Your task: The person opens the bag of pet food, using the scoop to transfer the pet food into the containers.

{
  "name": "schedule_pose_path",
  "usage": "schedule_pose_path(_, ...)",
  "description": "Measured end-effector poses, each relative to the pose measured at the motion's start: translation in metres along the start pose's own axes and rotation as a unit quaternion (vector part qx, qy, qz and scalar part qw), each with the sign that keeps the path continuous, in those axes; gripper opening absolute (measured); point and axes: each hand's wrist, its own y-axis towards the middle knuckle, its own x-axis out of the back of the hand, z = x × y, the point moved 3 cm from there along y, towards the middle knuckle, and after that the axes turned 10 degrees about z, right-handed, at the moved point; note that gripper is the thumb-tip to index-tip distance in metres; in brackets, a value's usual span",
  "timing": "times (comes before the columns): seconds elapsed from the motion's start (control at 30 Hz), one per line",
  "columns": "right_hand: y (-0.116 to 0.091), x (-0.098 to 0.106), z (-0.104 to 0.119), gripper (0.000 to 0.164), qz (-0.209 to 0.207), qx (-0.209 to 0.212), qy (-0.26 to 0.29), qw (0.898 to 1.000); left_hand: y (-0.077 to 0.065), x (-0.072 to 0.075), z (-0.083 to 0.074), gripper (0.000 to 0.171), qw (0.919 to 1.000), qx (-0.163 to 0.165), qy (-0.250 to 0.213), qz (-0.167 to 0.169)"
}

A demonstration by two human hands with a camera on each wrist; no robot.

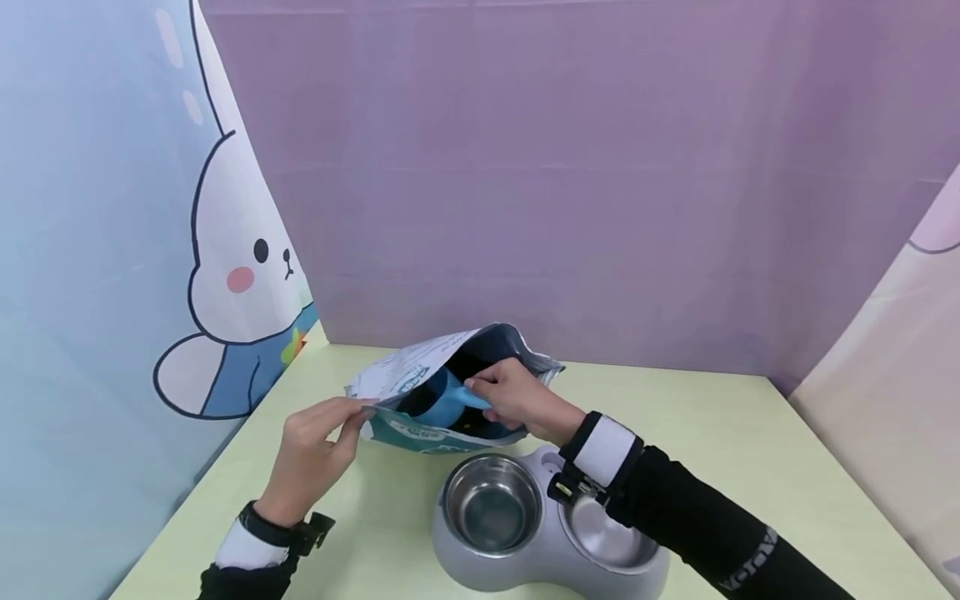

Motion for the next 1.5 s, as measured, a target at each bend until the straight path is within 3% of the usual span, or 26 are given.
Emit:
schedule_pose_path(0.37,-0.005,0.002,0.000,0.022,0.001,-0.003,0.024,1.000,0.000,0.000,0.002,0.025,1.0000,-0.002,0.000,0.004)
schedule_pose_path(0.8,-0.007,0.005,-0.002,0.027,0.003,-0.004,0.041,0.999,0.000,-0.001,0.001,0.033,1.0000,-0.002,0.003,0.001)
schedule_pose_path(1.5,-0.015,0.012,0.000,0.026,-0.001,-0.005,0.035,0.999,0.001,0.001,-0.001,0.026,0.9997,0.019,0.003,0.017)
